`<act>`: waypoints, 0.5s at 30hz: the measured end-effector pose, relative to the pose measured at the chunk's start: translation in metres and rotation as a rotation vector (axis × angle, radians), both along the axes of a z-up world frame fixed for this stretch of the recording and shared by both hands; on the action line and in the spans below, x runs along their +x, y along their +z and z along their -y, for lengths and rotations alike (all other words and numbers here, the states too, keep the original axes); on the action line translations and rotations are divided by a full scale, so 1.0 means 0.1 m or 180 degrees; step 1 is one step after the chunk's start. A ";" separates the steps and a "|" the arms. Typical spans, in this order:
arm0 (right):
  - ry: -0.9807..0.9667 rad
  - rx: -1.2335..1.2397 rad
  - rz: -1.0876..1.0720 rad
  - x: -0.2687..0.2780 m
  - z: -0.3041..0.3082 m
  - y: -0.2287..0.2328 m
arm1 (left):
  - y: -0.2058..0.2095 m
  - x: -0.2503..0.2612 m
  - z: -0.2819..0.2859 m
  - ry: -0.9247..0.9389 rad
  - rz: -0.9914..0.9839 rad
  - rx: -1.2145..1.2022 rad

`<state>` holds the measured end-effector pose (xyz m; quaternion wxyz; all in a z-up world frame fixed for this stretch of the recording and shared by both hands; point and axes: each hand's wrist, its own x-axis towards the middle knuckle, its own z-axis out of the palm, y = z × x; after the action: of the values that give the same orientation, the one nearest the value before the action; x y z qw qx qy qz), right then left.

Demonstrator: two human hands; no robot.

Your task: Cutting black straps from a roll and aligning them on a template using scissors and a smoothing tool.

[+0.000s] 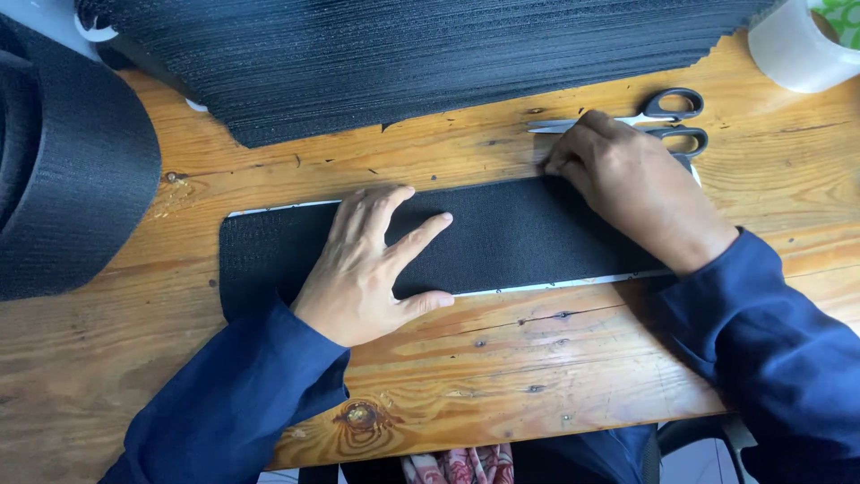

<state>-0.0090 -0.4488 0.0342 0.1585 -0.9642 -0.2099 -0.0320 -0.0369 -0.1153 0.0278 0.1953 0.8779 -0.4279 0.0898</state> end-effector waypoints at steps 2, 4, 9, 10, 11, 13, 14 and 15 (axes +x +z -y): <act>0.0061 0.0244 -0.0016 0.04 0.07 0.08 | 0.00 0.01 0.00 -0.0005 0.0009 0.0006; -0.0582 0.0301 -0.0158 0.07 0.18 0.19 | -0.01 0.01 -0.01 -0.0008 -0.0021 -0.0032; -0.0996 0.0665 0.0183 0.14 1.24 0.06 | -0.03 0.01 -0.04 0.0034 -0.0059 0.0133; -0.0535 0.0837 0.0655 0.18 1.60 -0.13 | -0.03 0.02 -0.04 0.0022 -0.0044 0.0162; -0.0544 0.0835 0.0655 0.25 1.89 -0.33 | -0.02 0.02 -0.04 0.0013 -0.0045 0.0161; -0.0727 0.1230 0.0581 0.37 2.47 -0.72 | 0.00 0.02 -0.05 0.0056 -0.0059 0.0255; -0.0731 0.1229 0.0584 0.43 2.71 -0.87 | 0.00 0.03 -0.05 0.0051 -0.0057 0.0255; -0.0878 0.1302 0.0573 0.50 2.94 -1.03 | 0.00 0.03 -0.06 0.0058 -0.0023 0.0275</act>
<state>0.0405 -0.7427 -0.0690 0.3250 -0.9249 -0.0789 -0.1807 -0.0338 -0.1090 0.0282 0.1579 0.8897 -0.4226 0.0698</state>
